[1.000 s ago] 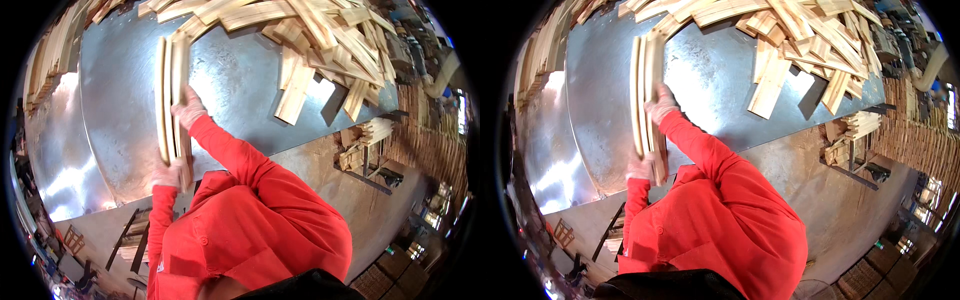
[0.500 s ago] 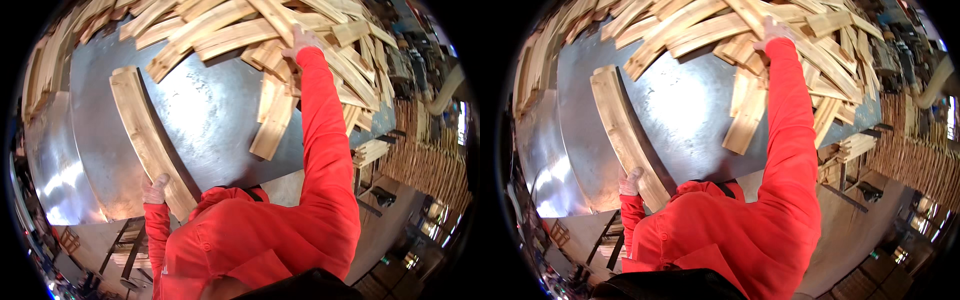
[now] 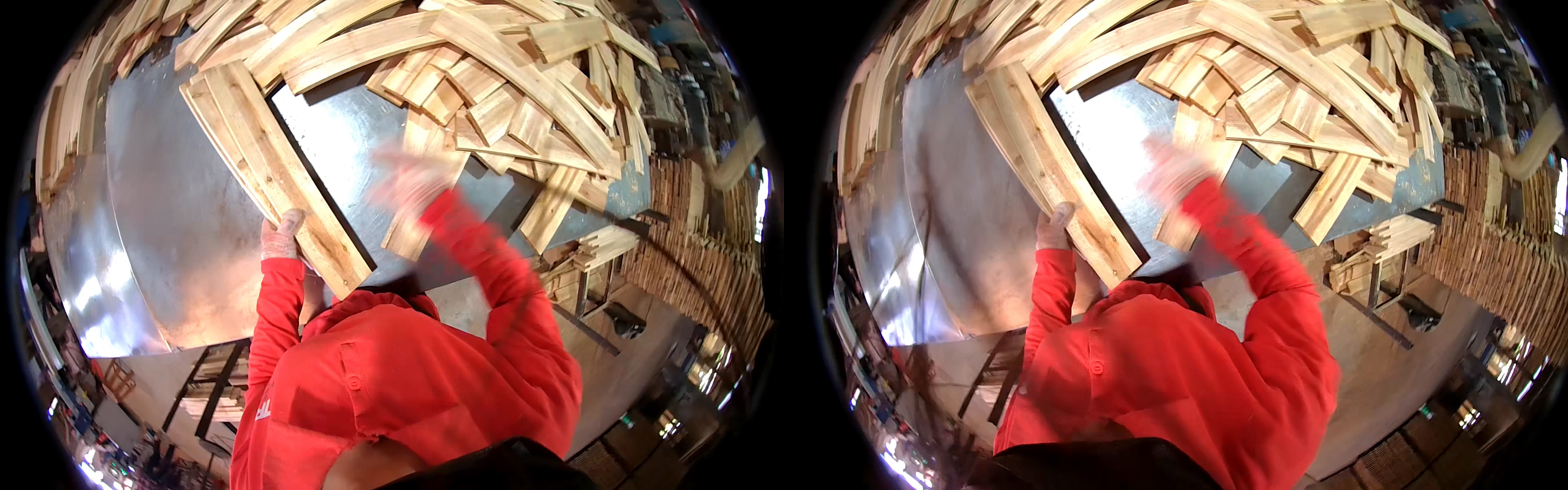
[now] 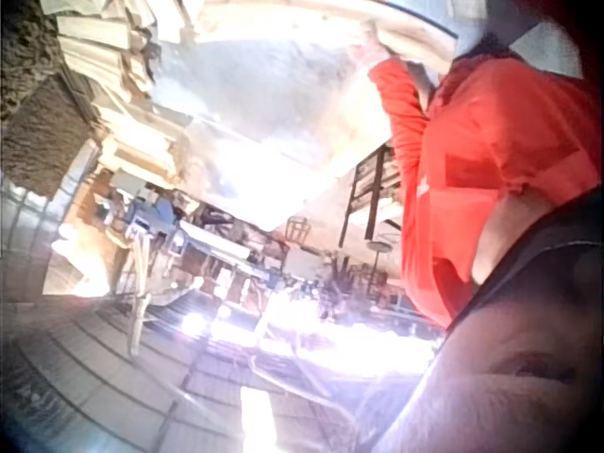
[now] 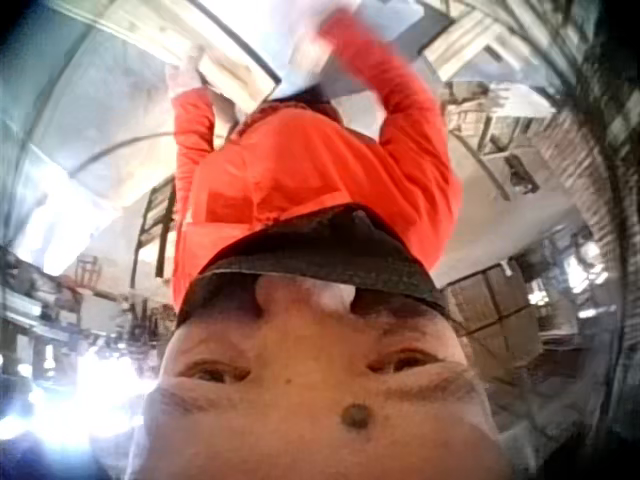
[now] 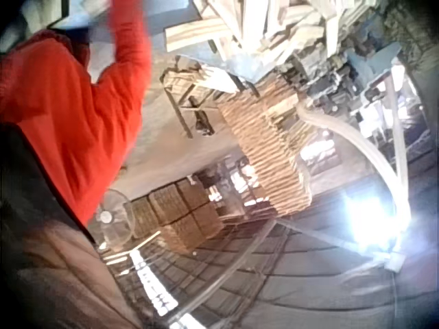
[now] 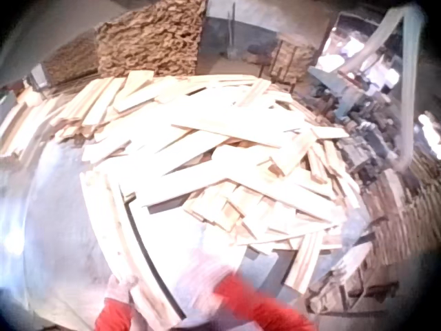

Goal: The person repeatedly picks up wooden planks from a large pile on a metal table and stacks them neatly on the left side. The person handles the planks one at a time or in small groups, aligning them before placing them in the growing stack.

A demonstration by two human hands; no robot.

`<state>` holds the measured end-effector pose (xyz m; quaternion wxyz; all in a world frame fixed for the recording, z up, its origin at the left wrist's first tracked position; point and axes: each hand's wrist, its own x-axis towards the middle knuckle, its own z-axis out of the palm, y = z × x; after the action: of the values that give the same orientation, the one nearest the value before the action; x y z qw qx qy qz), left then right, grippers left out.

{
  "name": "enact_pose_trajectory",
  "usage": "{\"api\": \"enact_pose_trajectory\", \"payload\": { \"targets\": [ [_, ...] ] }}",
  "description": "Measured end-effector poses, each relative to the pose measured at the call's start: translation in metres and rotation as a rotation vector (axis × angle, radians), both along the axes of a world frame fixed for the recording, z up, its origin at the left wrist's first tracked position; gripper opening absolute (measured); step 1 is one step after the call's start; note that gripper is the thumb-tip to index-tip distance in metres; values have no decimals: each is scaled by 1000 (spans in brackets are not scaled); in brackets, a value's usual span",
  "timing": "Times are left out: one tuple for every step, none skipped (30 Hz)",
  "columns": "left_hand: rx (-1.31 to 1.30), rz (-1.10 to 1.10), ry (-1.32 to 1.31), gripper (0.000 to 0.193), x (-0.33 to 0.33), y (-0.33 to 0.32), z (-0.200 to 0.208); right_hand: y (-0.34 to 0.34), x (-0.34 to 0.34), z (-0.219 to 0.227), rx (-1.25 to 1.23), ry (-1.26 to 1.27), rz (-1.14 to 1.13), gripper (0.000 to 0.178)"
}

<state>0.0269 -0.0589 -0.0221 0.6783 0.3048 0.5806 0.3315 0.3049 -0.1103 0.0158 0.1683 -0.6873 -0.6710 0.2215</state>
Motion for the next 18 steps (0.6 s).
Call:
{"api": "enact_pose_trajectory", "payload": {
  "targets": [
    [-6, 55, -39, 53, -4, -4, -4, 17, 57, 12, 161, -272, -178, 77],
    [57, 57, -133, 45, -16, -8, -11, 22, 114, 24, 268, -518, -329, 81],
    [203, -60, 109, 38, -53, -9, -52, 23, 167, 37, 294, -688, -466, 85],
    [278, -121, 181, 36, -56, -5, -43, 6, 218, 53, 254, -776, -599, 89],
    [356, -190, 262, 34, -50, 5, -27, 4, 268, 65, -272, -552, -689, 108],
    [198, -197, 36, 34, -51, 19, -19, -36, 349, 4, -209, -614, -852, 118],
    [37, -153, -163, 35, -57, 17, -6, -29, 356, -13, -245, -701, -777, 121],
    [-160, 51, -439, 40, -29, 4, 32, -2, 330, -2, -387, -594, -728, 115],
    [-49, 71, -240, 42, -45, 2, 17, 3, 343, -14, -416, -514, -646, 110],
    [46, 92, -40, 45, -75, 0, -8, 7, 336, -21, -378, -483, -526, 109],
    [132, 98, 153, 47, -98, -4, -23, 8, 331, -25, -344, -458, -420, 107],
    [134, 65, 310, 49, -137, 0, 0, 10, 303, 2, -398, -529, -389, 107],
    [160, 37, 463, 51, -159, 2, 8, 11, 298, 11, -429, -597, -363, 106],
    [174, -110, 690, 54, -204, 2, 0, 23, 295, 19, -445, -658, -324, 105],
    [162, -170, 848, 56, -225, -2, 3, 41, 267, 27, -511, -650, -328, 103],
    [147, -235, 1000, 59, -245, -4, 3, 54, 219, 48, -483, -683, -287, 101],
    [124, -231, 1065, 62, -248, 0, 20, 65, 178, 70, -459, -715, -252, 99],
    [90, -223, 1136, 64, -254, -5, 32, 81, 158, 77, -304, -762, -176, 101]
  ]
}}
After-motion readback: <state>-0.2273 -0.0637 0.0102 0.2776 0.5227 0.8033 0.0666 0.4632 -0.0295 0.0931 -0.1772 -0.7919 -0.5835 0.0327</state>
